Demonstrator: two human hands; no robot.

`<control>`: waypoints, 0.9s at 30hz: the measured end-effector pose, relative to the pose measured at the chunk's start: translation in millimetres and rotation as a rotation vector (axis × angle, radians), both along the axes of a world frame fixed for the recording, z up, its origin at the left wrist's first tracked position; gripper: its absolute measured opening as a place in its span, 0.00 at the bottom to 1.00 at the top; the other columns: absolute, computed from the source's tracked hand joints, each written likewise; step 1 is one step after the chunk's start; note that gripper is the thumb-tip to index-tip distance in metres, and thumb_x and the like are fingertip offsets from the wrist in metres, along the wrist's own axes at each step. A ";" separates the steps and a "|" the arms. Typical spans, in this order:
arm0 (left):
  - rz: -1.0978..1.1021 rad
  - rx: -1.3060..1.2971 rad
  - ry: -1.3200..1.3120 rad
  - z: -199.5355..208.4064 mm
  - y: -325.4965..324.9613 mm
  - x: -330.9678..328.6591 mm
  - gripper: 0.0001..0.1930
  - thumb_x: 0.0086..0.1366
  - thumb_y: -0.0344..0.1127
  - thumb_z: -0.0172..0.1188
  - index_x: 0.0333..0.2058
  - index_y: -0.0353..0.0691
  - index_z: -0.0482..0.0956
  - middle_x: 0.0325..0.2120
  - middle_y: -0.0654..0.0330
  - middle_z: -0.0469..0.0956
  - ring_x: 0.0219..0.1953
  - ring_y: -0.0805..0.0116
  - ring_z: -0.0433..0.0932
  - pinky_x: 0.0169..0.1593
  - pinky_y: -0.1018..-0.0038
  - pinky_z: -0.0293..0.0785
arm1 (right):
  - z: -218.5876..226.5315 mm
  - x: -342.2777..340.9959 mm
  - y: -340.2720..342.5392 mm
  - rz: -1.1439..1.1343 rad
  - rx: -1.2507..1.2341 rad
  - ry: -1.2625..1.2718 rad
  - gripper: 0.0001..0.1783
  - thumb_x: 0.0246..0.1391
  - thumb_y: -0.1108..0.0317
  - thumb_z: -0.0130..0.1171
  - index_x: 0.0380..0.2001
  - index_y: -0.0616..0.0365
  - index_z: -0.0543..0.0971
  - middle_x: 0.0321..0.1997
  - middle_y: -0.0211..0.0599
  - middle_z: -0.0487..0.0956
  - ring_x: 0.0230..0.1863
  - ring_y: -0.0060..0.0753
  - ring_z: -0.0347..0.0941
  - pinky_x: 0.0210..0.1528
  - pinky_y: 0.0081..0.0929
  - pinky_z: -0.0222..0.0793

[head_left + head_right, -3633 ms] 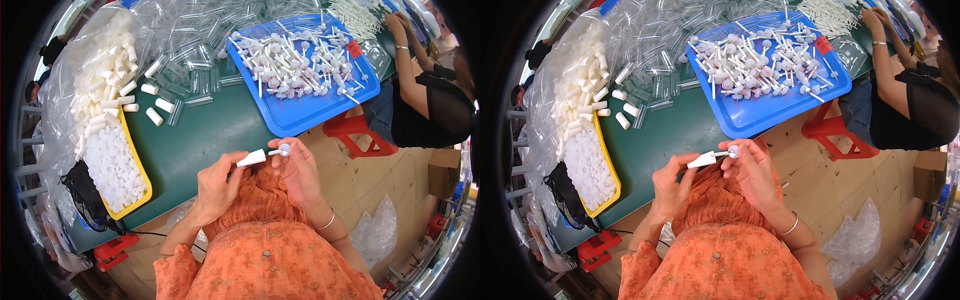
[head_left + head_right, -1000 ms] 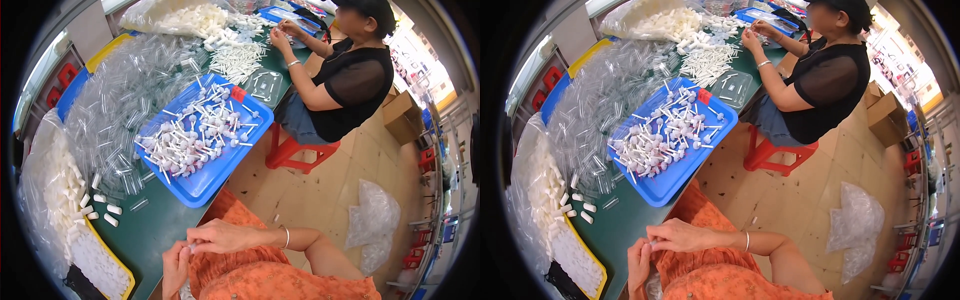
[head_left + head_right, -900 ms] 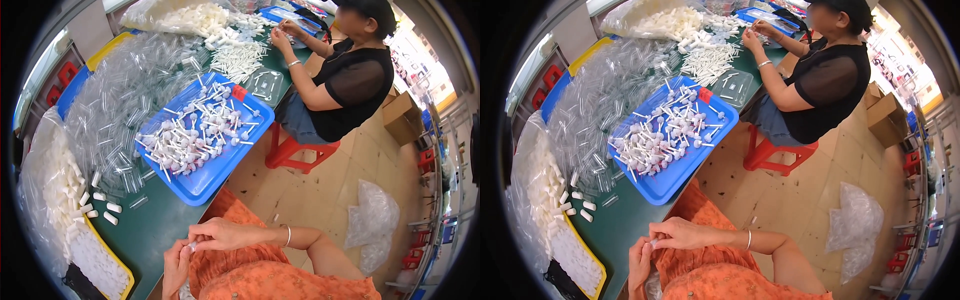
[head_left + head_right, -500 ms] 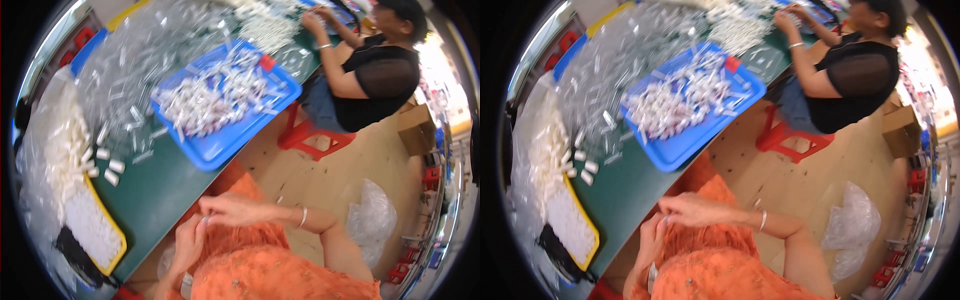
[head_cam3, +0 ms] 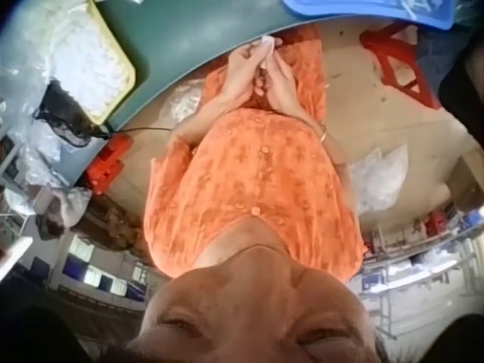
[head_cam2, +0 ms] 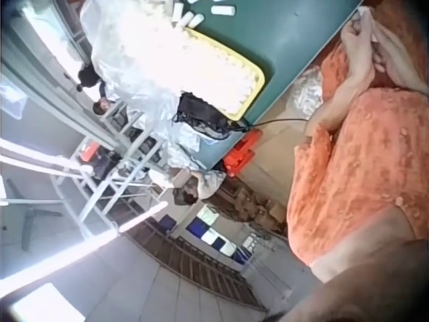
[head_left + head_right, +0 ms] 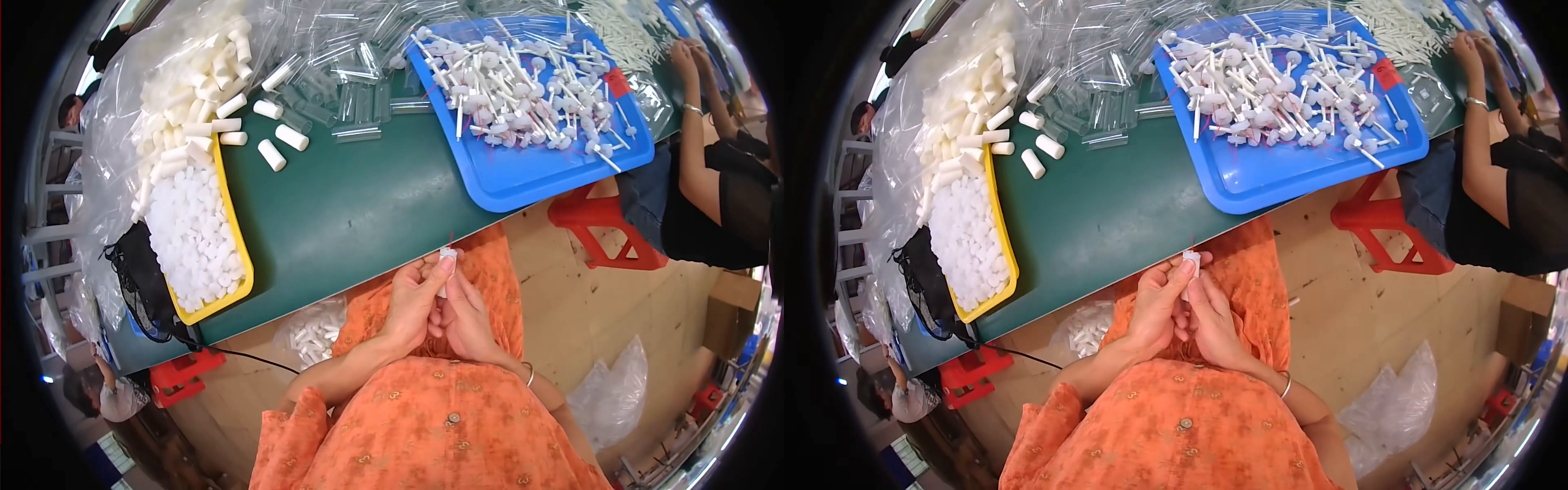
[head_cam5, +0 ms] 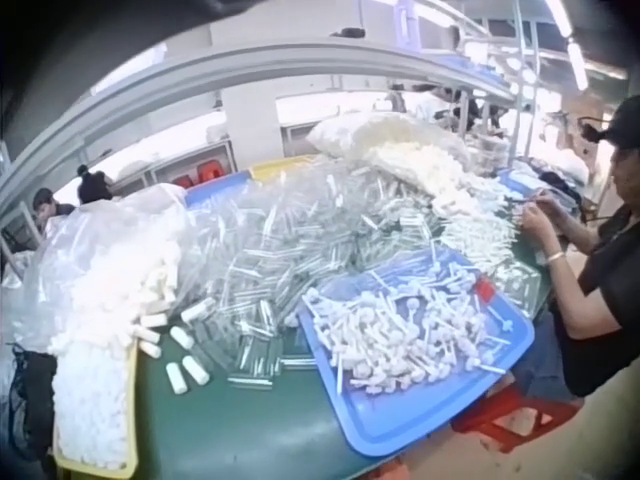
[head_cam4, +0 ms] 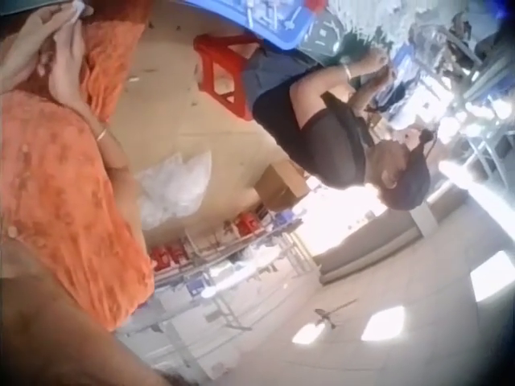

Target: Assembling small toy components by inserting plastic stems into foam cylinders at a factory workbench.

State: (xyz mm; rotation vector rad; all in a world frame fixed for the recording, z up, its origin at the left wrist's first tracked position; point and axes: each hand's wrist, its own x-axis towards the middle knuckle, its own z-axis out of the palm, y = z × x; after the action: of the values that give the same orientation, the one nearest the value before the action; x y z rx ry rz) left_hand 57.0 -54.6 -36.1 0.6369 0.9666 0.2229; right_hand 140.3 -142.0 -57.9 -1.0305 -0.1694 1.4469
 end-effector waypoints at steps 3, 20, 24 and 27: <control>0.038 -0.027 -0.022 -9.5 -1.4 -2.8 0.16 0.71 0.44 0.53 0.46 0.36 0.77 0.35 0.65 0.77 0.24 0.83 0.72 0.22 0.85 0.71 | -0.2 -3.9 1.9 -0.066 -0.032 0.303 0.18 0.71 0.52 0.38 0.47 0.55 0.67 0.27 0.25 0.64 0.22 0.16 0.57 0.21 0.15 0.54; 0.143 -0.109 -0.263 -15.4 8.5 8.7 0.15 0.72 0.36 0.49 0.50 0.35 0.75 0.50 0.58 0.76 0.52 0.67 0.73 0.59 0.68 0.67 | 13.2 60.9 13.2 0.146 -0.138 0.713 0.20 0.71 0.50 0.36 0.39 0.53 0.69 0.19 0.19 0.58 0.18 0.12 0.47 0.16 0.13 0.41; 0.170 -0.126 -0.257 -9.8 4.4 6.7 0.14 0.71 0.37 0.50 0.49 0.35 0.76 0.50 0.57 0.76 0.54 0.66 0.72 0.60 0.69 0.65 | 12.1 58.9 13.2 0.162 -0.143 0.658 0.16 0.71 0.51 0.36 0.41 0.49 0.68 0.18 0.19 0.57 0.17 0.12 0.47 0.16 0.13 0.41; 0.194 -0.116 -0.217 -8.7 3.0 7.8 0.13 0.71 0.37 0.52 0.47 0.36 0.77 0.47 0.60 0.77 0.51 0.69 0.73 0.58 0.70 0.66 | -0.5 39.6 11.3 0.089 -0.051 0.482 0.17 0.71 0.52 0.37 0.36 0.52 0.67 0.18 0.20 0.58 0.15 0.13 0.47 0.16 0.15 0.42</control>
State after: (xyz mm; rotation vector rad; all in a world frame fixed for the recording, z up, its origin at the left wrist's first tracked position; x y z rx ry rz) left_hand 64.8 -51.5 -44.8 0.4030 0.8252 0.3964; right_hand 179.9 -130.7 -58.4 -0.6944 0.1730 1.7448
